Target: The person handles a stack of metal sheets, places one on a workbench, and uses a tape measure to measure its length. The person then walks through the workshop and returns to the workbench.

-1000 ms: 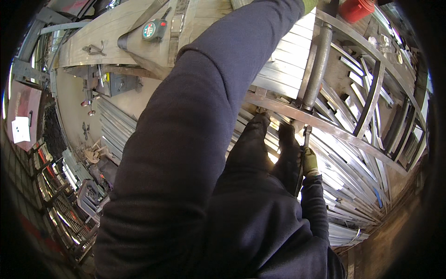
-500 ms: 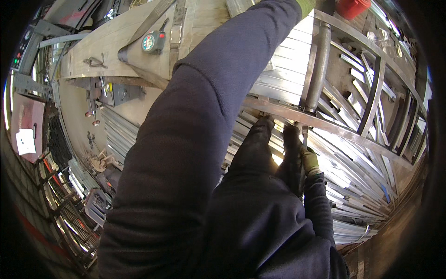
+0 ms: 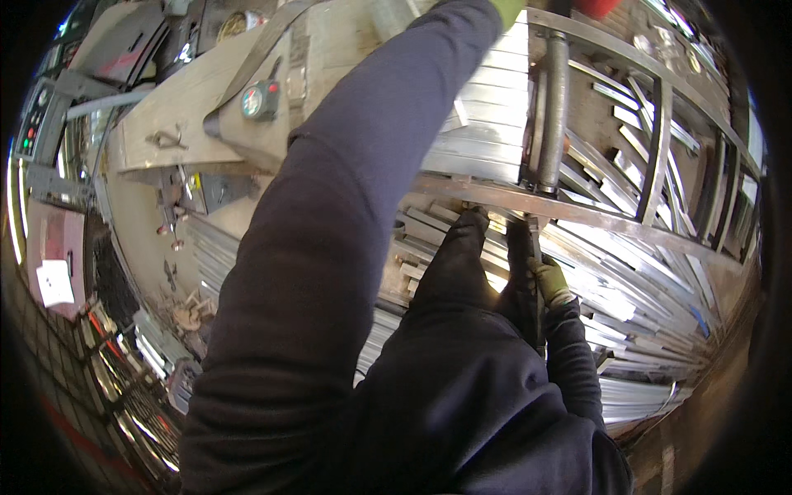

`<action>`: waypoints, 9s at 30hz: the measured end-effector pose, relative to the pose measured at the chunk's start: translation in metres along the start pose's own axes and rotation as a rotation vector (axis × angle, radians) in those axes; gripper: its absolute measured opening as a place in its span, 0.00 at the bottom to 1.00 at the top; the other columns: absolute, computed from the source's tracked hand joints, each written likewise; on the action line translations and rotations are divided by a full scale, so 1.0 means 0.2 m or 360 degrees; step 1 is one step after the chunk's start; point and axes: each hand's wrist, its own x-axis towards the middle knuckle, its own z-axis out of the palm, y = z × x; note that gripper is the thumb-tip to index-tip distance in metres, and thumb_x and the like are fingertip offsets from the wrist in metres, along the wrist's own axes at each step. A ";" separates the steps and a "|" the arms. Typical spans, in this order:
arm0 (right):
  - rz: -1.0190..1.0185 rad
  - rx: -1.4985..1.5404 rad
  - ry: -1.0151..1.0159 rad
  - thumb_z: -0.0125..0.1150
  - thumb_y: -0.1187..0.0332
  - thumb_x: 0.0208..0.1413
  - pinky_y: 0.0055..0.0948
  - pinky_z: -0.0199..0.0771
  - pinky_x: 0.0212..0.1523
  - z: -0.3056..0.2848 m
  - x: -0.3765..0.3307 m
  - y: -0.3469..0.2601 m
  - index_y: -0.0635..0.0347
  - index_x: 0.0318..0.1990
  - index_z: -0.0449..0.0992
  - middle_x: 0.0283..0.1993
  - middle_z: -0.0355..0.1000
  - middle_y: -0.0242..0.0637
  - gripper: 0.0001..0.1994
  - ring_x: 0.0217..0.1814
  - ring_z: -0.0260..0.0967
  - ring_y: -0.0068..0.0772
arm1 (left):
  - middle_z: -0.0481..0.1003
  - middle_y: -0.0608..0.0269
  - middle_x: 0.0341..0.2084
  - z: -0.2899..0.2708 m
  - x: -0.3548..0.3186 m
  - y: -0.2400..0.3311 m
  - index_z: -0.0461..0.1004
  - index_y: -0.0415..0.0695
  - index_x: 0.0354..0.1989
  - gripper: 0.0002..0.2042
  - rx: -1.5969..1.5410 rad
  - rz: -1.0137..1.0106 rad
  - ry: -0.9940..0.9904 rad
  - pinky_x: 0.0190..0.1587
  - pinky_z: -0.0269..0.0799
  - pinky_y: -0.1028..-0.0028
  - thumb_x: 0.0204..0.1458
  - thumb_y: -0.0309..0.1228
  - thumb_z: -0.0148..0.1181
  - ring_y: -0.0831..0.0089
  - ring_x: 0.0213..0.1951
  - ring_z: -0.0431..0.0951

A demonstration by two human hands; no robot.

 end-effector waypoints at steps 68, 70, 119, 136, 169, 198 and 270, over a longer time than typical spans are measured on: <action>-0.0847 0.0693 0.0148 0.58 0.56 0.63 0.32 0.76 0.48 0.49 0.74 -1.11 0.68 0.65 0.68 0.45 0.79 0.49 0.29 0.43 0.77 0.36 | 0.79 0.45 0.53 0.03 -0.04 -0.21 0.77 0.44 0.59 0.26 -0.0090 0.0149 0.0297 0.62 0.69 0.61 0.67 0.52 0.45 0.48 0.57 0.77; -0.0779 0.0503 0.0102 0.57 0.56 0.63 0.33 0.72 0.56 0.50 0.75 -1.09 0.69 0.65 0.68 0.51 0.78 0.54 0.29 0.52 0.76 0.42 | 0.78 0.45 0.54 0.04 -0.04 -0.21 0.76 0.45 0.60 0.26 -0.0054 0.0177 0.0293 0.62 0.69 0.61 0.67 0.51 0.45 0.48 0.58 0.77; -0.0790 0.0590 0.0032 0.57 0.57 0.64 0.32 0.74 0.53 0.42 0.73 -1.10 0.65 0.64 0.70 0.48 0.79 0.48 0.26 0.48 0.76 0.39 | 0.78 0.43 0.53 0.05 0.00 -0.28 0.75 0.41 0.59 0.22 -0.0142 0.0399 0.0392 0.60 0.70 0.63 0.66 0.44 0.50 0.50 0.57 0.77; -0.0636 0.0762 0.0001 0.58 0.65 0.68 0.25 0.72 0.50 0.55 0.41 -0.56 0.64 0.63 0.70 0.47 0.76 0.33 0.20 0.46 0.70 0.23 | 0.80 0.38 0.45 0.04 -0.03 -0.17 0.78 0.36 0.50 0.25 -0.0053 0.0359 0.0390 0.57 0.71 0.60 0.70 0.45 0.40 0.46 0.53 0.78; -0.1727 -0.0704 0.0025 0.58 0.55 0.65 0.40 0.78 0.38 0.73 -0.51 -1.46 0.63 0.59 0.73 0.35 0.79 0.52 0.23 0.36 0.80 0.45 | 0.73 0.37 0.58 -0.09 -1.37 -0.39 0.53 0.46 0.74 0.46 -0.0532 -0.0646 0.0493 0.59 0.71 0.56 0.47 0.43 0.69 0.41 0.56 0.75; -0.1399 0.0185 0.0061 0.60 0.66 0.64 0.34 0.54 0.73 0.43 -0.05 -1.26 0.66 0.75 0.53 0.72 0.60 0.54 0.35 0.75 0.57 0.43 | 0.73 0.49 0.60 0.16 -0.82 -0.64 0.73 0.44 0.62 0.22 0.0239 0.0102 0.1052 0.67 0.60 0.54 0.62 0.42 0.55 0.49 0.64 0.69; -0.1680 0.0112 0.0507 0.61 0.59 0.60 0.40 0.62 0.70 0.31 0.76 -1.44 0.66 0.72 0.57 0.68 0.63 0.67 0.36 0.71 0.63 0.59 | 0.71 0.38 0.58 0.05 -0.81 -0.51 0.70 0.30 0.59 0.19 0.0124 0.0186 0.0843 0.67 0.60 0.56 0.66 0.31 0.51 0.44 0.62 0.69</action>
